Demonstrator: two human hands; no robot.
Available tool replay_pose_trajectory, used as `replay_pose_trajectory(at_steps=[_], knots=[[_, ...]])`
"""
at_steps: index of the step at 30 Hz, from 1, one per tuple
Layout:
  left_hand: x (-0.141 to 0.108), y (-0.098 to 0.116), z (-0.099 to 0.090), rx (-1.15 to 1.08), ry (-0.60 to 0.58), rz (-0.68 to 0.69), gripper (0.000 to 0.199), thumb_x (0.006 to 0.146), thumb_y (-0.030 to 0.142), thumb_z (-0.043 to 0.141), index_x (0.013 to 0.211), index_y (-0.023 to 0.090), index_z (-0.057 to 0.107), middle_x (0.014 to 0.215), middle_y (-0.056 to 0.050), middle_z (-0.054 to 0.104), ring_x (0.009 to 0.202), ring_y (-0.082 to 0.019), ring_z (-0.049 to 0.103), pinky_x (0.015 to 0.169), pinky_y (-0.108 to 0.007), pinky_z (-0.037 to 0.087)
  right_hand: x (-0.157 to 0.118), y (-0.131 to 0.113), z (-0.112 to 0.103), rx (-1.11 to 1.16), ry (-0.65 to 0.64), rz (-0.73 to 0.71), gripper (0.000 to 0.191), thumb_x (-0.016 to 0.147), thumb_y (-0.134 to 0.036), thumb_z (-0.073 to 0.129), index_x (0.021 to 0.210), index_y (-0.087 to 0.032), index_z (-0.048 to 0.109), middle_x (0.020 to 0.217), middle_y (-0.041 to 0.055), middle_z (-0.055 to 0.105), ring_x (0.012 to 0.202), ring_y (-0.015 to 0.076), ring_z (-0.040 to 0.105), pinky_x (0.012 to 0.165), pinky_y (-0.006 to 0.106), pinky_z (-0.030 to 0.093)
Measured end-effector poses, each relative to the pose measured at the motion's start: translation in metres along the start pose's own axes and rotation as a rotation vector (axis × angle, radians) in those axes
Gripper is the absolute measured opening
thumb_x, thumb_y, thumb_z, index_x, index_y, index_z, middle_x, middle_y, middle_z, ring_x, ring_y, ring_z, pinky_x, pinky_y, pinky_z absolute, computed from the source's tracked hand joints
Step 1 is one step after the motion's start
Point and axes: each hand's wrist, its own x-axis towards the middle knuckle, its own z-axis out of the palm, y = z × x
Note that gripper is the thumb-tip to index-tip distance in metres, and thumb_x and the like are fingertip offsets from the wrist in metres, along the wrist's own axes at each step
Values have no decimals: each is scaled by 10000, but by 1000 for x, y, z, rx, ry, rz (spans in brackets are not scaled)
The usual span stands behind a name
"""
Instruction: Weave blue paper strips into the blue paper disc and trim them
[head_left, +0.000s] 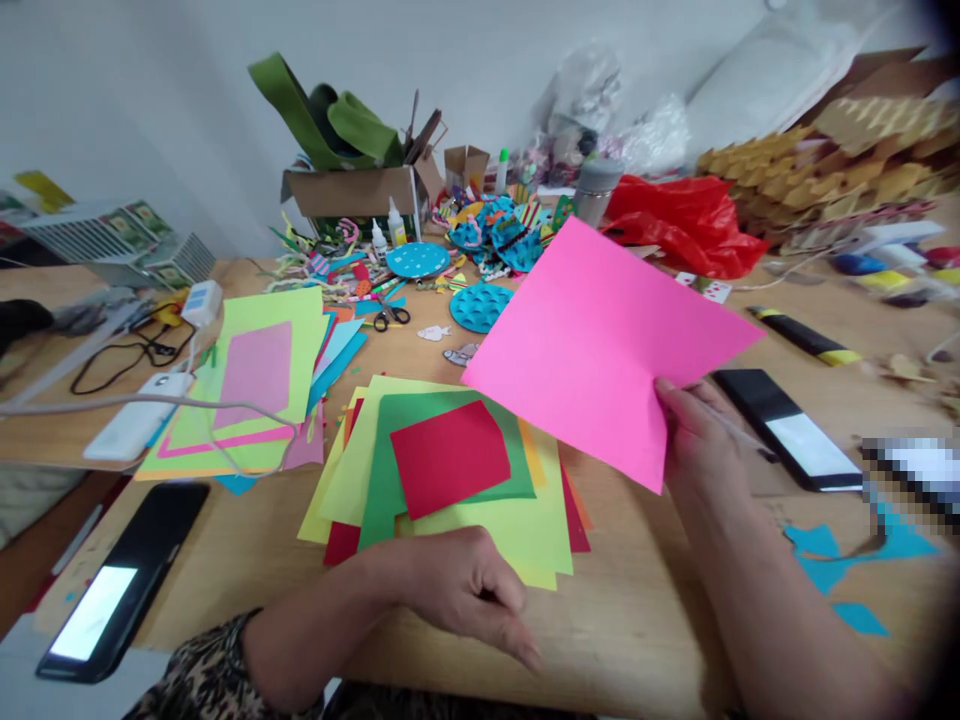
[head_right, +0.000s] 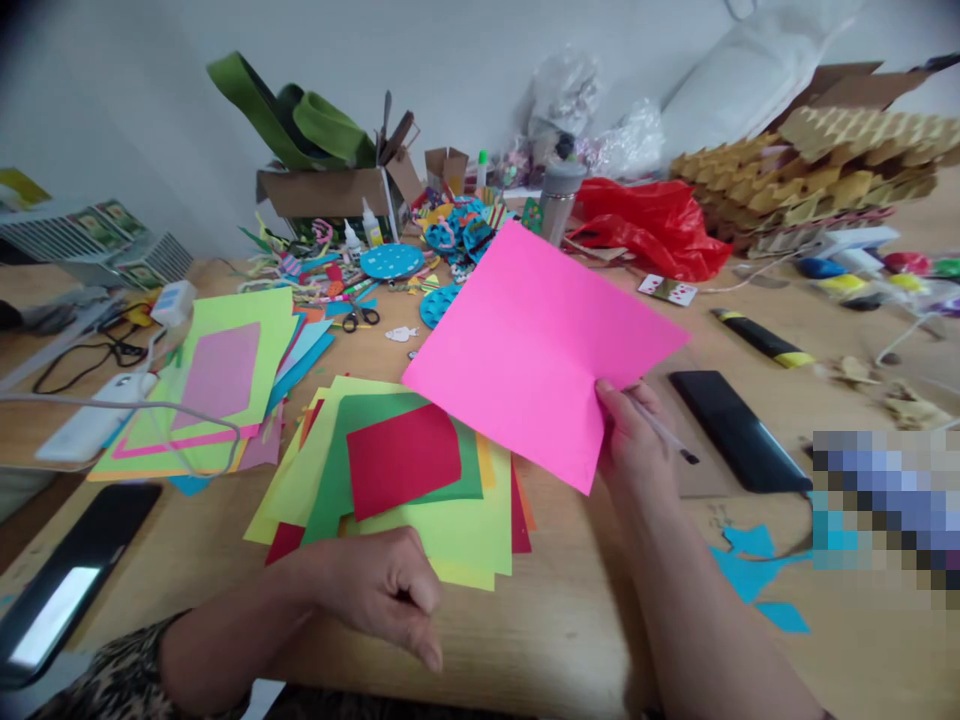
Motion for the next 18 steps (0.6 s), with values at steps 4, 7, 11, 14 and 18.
replay_pose_trajectory(at_steps=[4,7,11,14,18], knots=[[-7,5,-10,-63,89,-52,427,698,431,755,1055,208,685,874,-47,640,618,-89,514,548,-206,426,2,9,-6,-53,-87,32,181,591,-143,726,763,-182,682,745,-6,702,597,115,627,550,229,530],[-13,4,-14,-62,155,-137,332,757,393,711,994,162,734,620,-13,605,497,-68,466,467,-187,361,5,11,-10,-92,-84,4,164,619,-169,732,766,-205,670,771,-21,699,625,119,632,573,248,537],[-15,2,-16,-63,274,-158,549,759,314,716,1279,213,574,679,2,653,566,-71,526,542,-177,398,7,10,-9,-97,-36,2,195,587,-179,752,759,-184,660,757,-22,693,623,120,630,576,248,534],[-14,1,-21,-137,510,-199,304,803,429,646,895,152,731,482,22,562,416,-59,479,428,-167,330,7,9,-8,-98,-52,21,218,566,-169,746,770,-171,667,742,-15,693,618,122,631,574,248,531],[-14,-2,-39,-311,1161,-46,387,830,467,601,607,151,629,377,66,396,329,-31,329,365,-162,236,4,12,-8,-96,-147,49,227,576,-179,746,789,-178,667,772,-15,705,607,119,634,587,257,536]])
